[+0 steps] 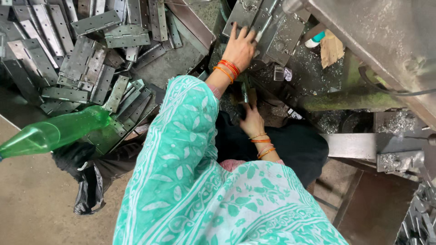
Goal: The person operates a manual press machine to process metal brackets. They pick up brackets from a bin, place them into the press, activate the lever, and return the processed pieces to the bin.
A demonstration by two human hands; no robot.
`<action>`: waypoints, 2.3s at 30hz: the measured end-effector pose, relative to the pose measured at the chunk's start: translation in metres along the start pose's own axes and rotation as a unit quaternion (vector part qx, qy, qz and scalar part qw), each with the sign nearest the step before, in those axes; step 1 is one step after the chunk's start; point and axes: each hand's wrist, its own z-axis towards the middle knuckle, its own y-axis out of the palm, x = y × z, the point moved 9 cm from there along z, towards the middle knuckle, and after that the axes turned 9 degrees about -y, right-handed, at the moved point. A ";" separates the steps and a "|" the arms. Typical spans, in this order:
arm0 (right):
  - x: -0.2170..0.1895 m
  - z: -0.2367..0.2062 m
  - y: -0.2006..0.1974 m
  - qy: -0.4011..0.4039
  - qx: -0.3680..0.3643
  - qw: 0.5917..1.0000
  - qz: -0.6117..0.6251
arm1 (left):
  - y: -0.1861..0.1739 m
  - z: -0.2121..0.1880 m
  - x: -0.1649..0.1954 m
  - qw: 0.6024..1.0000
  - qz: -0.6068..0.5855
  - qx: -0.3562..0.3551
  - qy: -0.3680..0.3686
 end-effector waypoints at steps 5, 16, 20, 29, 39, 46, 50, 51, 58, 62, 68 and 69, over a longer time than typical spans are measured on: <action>-0.007 0.022 -0.050 -0.016 -0.027 0.999 -0.036 | 0.003 0.010 -0.001 0.997 0.016 0.053 -0.060; 0.000 0.000 0.018 -0.013 0.042 0.998 0.039 | 0.018 0.037 -0.006 0.996 -0.002 0.051 -0.076; 0.000 0.000 0.013 -0.036 0.037 0.998 0.043 | 0.006 0.023 -0.006 0.993 0.018 0.091 -0.069; -0.006 0.041 -0.053 -0.023 -0.048 0.997 -0.059 | 0.015 0.053 0.001 0.996 -0.006 0.047 -0.076; 0.003 0.000 0.035 -0.005 0.017 0.999 0.034 | 0.011 0.046 -0.008 0.997 -0.002 0.041 -0.061; -0.001 0.017 -0.015 -0.042 -0.018 0.999 0.003 | 0.020 0.032 0.000 0.996 -0.002 0.025 -0.086; -0.004 0.036 -0.054 -0.072 -0.024 0.996 -0.036 | 0.010 0.046 -0.006 0.990 -0.009 0.092 -0.105; -0.001 0.039 -0.056 -0.063 -0.025 0.997 -0.038 | 0.013 0.052 -0.008 0.992 0.004 0.071 -0.107; 0.003 0.012 0.011 -0.048 0.061 0.997 -0.013 | 0.021 0.073 -0.015 0.993 0.014 -0.014 -0.118; 0.012 0.002 0.031 -0.046 0.072 0.996 0.012 | 0.021 0.073 -0.016 0.994 -0.007 -0.009 -0.111; 0.002 0.003 0.016 0.004 0.004 0.999 0.033 | 0.006 0.066 -0.008 0.994 0.005 0.052 -0.097; -0.003 0.004 0.007 0.000 -0.005 1.000 0.014 | 0.005 0.063 -0.006 0.994 0.011 0.043 -0.095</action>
